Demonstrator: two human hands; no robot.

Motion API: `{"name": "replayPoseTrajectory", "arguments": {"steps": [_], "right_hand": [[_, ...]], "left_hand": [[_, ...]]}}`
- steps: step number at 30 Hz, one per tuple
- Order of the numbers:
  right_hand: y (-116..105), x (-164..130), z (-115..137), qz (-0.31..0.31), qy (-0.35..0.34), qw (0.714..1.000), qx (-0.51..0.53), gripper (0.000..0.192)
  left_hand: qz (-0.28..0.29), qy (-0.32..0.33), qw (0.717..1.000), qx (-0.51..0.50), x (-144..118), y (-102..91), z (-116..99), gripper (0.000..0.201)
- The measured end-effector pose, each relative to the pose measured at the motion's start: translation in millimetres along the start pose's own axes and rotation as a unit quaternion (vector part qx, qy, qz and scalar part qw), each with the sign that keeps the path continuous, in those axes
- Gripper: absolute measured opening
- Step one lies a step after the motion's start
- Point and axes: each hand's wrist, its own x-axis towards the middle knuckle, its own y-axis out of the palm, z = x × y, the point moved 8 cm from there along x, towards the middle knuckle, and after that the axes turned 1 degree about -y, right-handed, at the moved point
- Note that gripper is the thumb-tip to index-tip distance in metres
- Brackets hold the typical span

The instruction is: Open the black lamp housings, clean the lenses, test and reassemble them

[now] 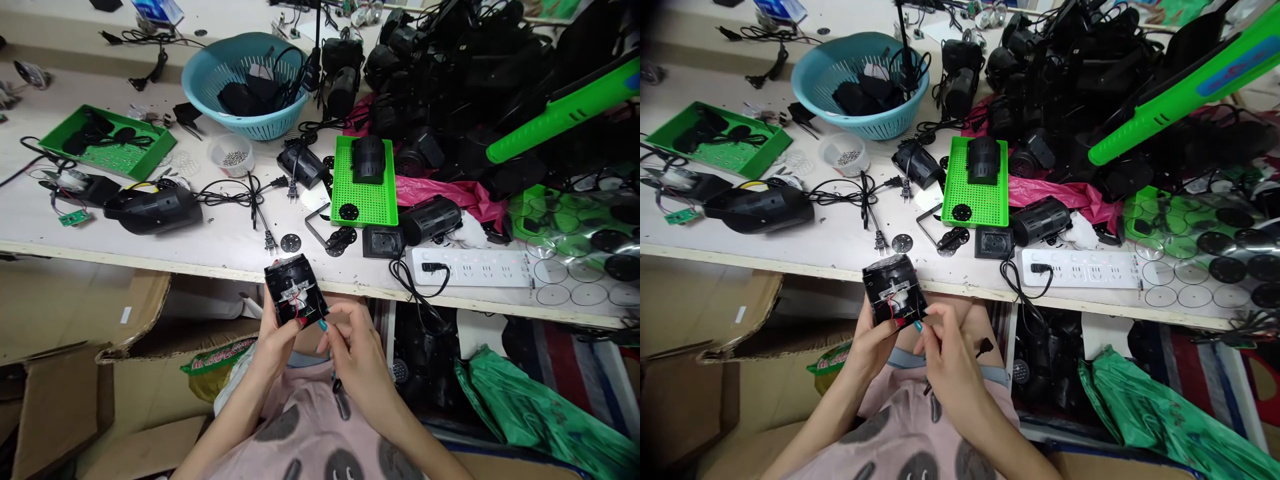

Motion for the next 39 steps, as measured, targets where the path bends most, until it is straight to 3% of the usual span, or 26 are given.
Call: {"name": "replayPoseTrajectory", "arguments": {"steps": [4, 13, 16, 20, 24, 26, 29, 33, 36, 39], "right_hand": [[7.2, 4.7, -6.8, 0.013, 0.06, 0.995, 0.079, 0.011], [9.3, 6.2, -4.8, -0.002, 0.045, 0.999, 0.002, 0.013], [19.5, 6.2, -12.9, 0.008, 0.036, 0.994, 0.098, 0.019], [37.9, 5.0, -25.0, 0.014, 0.018, 0.96, 0.278, 0.032], [55.0, -1.8, -22.2, 0.041, 0.009, 0.943, 0.329, 0.039], [62.2, -6.2, -14.8, 0.087, -0.01, 0.949, 0.304, 0.038], [63.8, -11.8, -11.0, 0.155, -0.073, 0.968, 0.183, 0.035], [34.2, -10.6, -42.1, 0.072, -0.126, 0.988, -0.045, 0.039], [23.9, -13.7, -77.5, 0.068, -0.102, 0.981, -0.153, 0.035], [26.0, -20.5, -97.8, 0.106, -0.094, 0.973, -0.182, 0.04]], "left_hand": [[0.003, -0.021, 1.0, -0.012, -0.2, -3.2, 1.9, 0.075], [-0.046, -0.025, 0.998, 0.019, 7.2, 1.9, 1.9, 0.052], [-0.054, -0.058, 0.997, 0.0, 10.3, 0.1, 5.6, 0.051], [-0.031, -0.116, 0.992, -0.024, 7.7, -1.8, 6.7, 0.046], [-0.029, -0.18, 0.982, -0.053, -7.5, -12.9, -4.8, 0.055], [-0.057, -0.198, 0.976, -0.066, -15.9, -24.8, -15.0, 0.061], [-0.119, -0.178, 0.975, -0.059, -21.6, -46.0, -30.9, 0.06], [-0.184, -0.119, 0.975, -0.047, -21.4, -63.4, -39.4, 0.056], [-0.175, -0.064, 0.982, -0.028, -19.0, -57.8, -43.7, 0.051], [-0.125, -0.063, 0.99, -0.016, -17.4, -35.3, -43.1, 0.049]]}}
